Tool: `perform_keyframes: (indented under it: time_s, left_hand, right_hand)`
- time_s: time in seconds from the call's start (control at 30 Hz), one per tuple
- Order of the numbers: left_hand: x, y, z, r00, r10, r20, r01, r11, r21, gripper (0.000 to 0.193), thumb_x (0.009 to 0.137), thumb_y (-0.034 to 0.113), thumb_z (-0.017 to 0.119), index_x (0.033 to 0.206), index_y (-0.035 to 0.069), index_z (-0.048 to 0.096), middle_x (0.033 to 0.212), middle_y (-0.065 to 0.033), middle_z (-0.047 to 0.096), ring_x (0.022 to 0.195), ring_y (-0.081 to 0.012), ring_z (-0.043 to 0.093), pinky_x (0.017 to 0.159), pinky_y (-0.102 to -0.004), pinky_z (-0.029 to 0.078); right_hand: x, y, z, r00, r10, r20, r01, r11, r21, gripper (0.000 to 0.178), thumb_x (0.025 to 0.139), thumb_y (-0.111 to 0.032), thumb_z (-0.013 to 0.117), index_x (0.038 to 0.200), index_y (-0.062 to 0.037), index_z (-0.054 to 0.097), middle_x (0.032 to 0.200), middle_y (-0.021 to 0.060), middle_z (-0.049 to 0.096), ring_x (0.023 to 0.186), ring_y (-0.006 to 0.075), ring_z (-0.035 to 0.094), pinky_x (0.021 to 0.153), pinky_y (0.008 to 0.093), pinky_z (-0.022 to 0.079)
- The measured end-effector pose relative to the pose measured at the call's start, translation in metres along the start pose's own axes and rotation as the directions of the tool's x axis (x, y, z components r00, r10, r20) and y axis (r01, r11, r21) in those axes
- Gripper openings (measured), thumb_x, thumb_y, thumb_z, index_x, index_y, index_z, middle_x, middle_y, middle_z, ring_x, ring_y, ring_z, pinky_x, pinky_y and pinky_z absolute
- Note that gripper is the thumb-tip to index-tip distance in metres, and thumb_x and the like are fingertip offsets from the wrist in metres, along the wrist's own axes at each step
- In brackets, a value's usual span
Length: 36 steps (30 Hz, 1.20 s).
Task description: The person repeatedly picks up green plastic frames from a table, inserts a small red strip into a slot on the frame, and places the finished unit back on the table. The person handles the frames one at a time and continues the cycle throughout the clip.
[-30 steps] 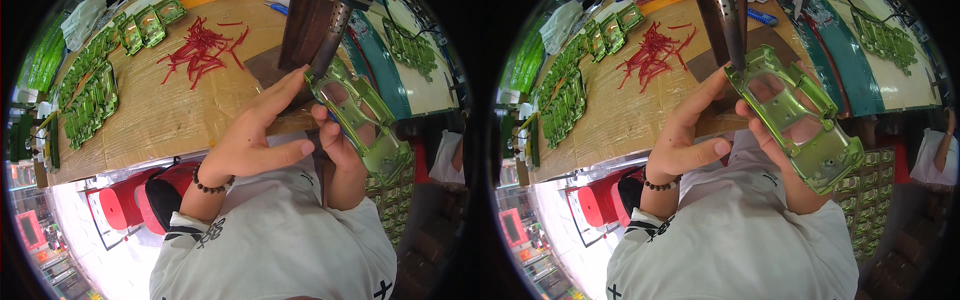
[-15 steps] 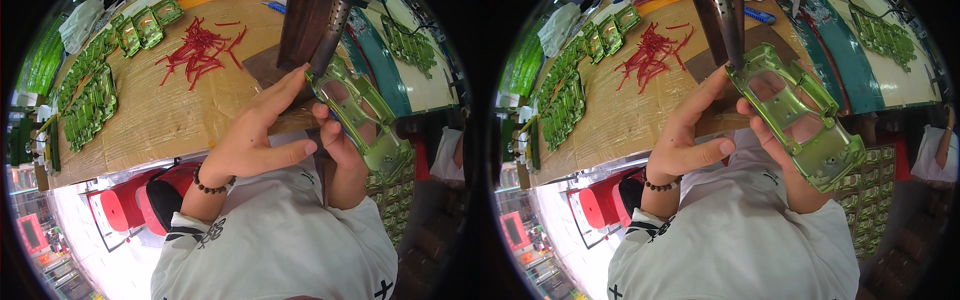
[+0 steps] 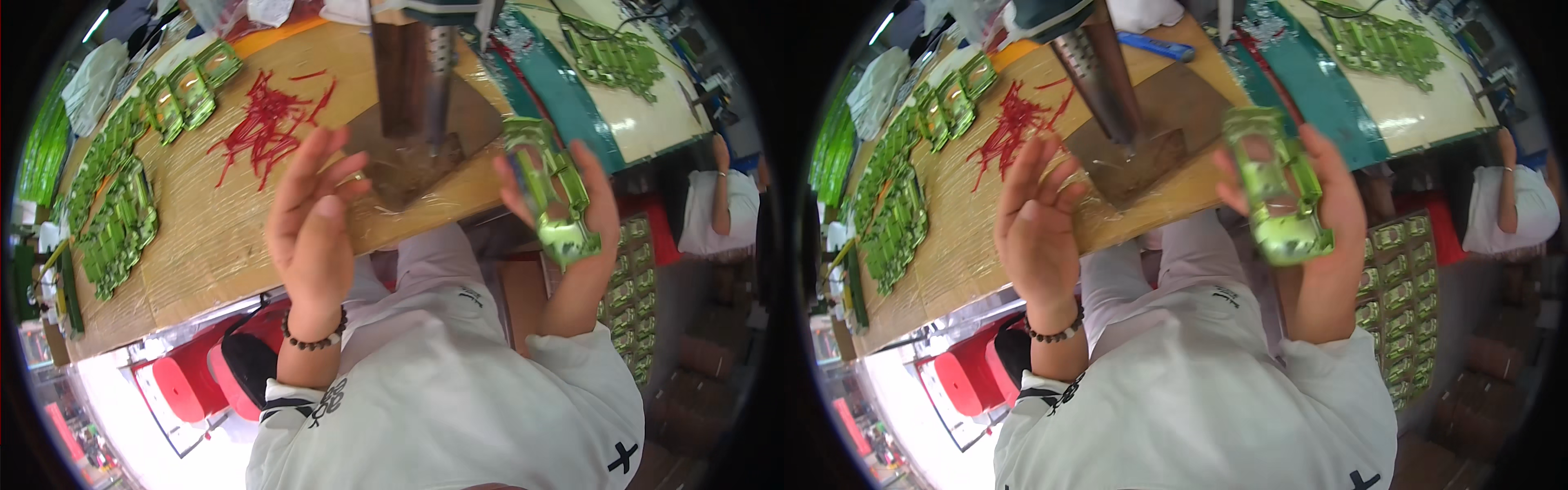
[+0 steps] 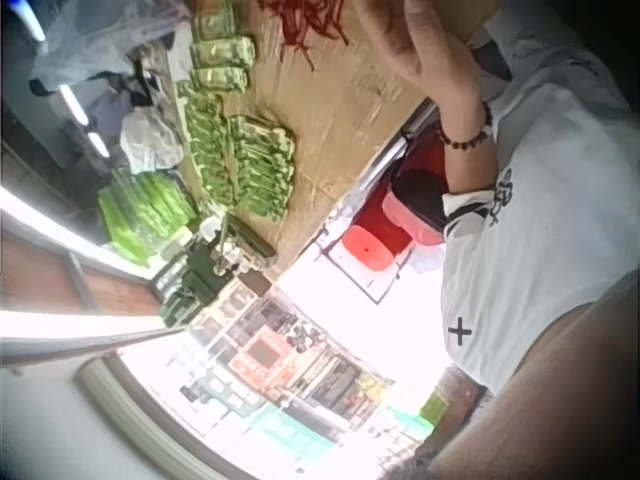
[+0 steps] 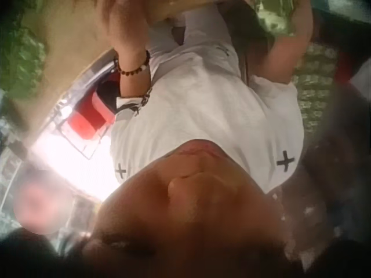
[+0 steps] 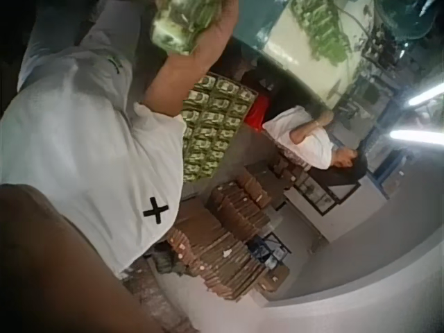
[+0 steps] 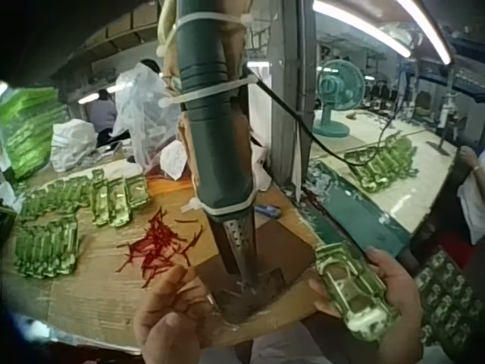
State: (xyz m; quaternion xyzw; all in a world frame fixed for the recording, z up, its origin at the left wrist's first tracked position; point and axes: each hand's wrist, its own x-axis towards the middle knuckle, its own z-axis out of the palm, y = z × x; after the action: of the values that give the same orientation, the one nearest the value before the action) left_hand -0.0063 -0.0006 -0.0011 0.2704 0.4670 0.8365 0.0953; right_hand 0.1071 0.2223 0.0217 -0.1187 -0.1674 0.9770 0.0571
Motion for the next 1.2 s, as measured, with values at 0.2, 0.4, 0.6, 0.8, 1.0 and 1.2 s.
perform_keyframes:
  time_s: [0.2,0.4,0.6,0.8,1.0,1.2]
  left_hand:
    - [0.001,-0.002,0.001,0.997,0.046,-0.054,-0.05,0.995,-0.082,0.047,0.084,0.006,0.044,0.128,-0.005,0.036,0.127,-0.0197,0.043,0.108,-0.0231,0.05,0.087,-0.0318,0.042]
    - [0.003,-0.001,0.004,0.997,0.057,-0.045,-0.058,0.998,-0.017,0.046,0.083,0.004,0.043,0.127,-0.005,0.037,0.127,-0.0189,0.043,0.107,-0.0223,0.051,0.086,-0.032,0.043]
    - [-0.006,0.0,0.005,0.995,0.086,-0.058,-0.077,0.987,0.144,0.042,0.08,-0.001,0.049,0.121,-0.002,0.046,0.123,-0.0144,0.048,0.104,-0.0207,0.052,0.084,-0.0306,0.043]
    - [-0.024,0.054,-0.068,0.853,0.514,0.094,-0.226,0.2,0.953,0.023,0.072,0.003,0.059,0.094,0.004,0.064,0.106,-0.0149,0.06,0.097,-0.0277,0.057,0.085,-0.0345,0.043]
    - [-0.002,0.117,-0.162,0.932,0.36,-0.032,0.275,-0.647,0.711,0.048,0.081,0.039,0.055,0.115,0.005,0.054,0.125,-0.0165,0.047,0.119,-0.0351,0.039,0.099,-0.0436,0.029]
    - [0.005,0.112,-0.179,0.971,0.134,-0.199,0.24,-0.515,0.823,0.056,0.081,0.049,0.05,0.118,0.007,0.052,0.125,-0.01,0.05,0.122,-0.0358,0.037,0.1,-0.0458,0.027]
  right_hand:
    - [0.046,-0.116,-0.008,0.84,-0.543,0.0,0.195,0.3,-0.934,0.035,0.081,-0.023,0.058,0.103,0.0038,0.055,0.092,0.016,0.062,0.078,0.0207,0.063,0.062,0.0306,0.051]
    - [0.127,-0.178,-0.031,0.587,-0.646,0.489,-0.34,-0.744,-0.575,0.03,0.073,-0.029,0.062,0.087,-0.0018,0.063,0.079,0.0166,0.063,0.077,0.0308,0.063,0.065,0.0401,0.05]
    - [0.161,-0.211,-0.055,0.6,-0.628,0.497,-0.483,-0.779,-0.401,0.041,0.072,-0.04,0.064,0.093,-0.0045,0.059,0.094,0.0187,0.06,0.089,0.0364,0.057,0.075,0.0467,0.045]
    - [0.028,-0.156,-0.036,0.696,-0.618,0.365,-0.024,-0.528,-0.849,0.03,0.083,-0.025,0.06,0.076,0.0046,0.058,0.065,0.0052,0.054,0.064,0.0094,0.047,0.06,0.024,0.038]
    - [-0.008,0.096,0.051,0.581,-0.116,0.806,0.669,-0.497,-0.553,0.018,0.061,-0.003,0.073,0.075,-0.0019,0.061,0.065,0.0071,0.056,0.061,0.0243,0.053,0.057,0.0322,0.043]
    - [0.067,0.153,0.082,0.536,0.174,0.826,0.582,-0.785,-0.213,0.029,0.075,0.0,0.051,0.104,0.0029,0.055,0.099,0.0142,0.06,0.101,0.0293,0.052,0.083,0.0372,0.043]
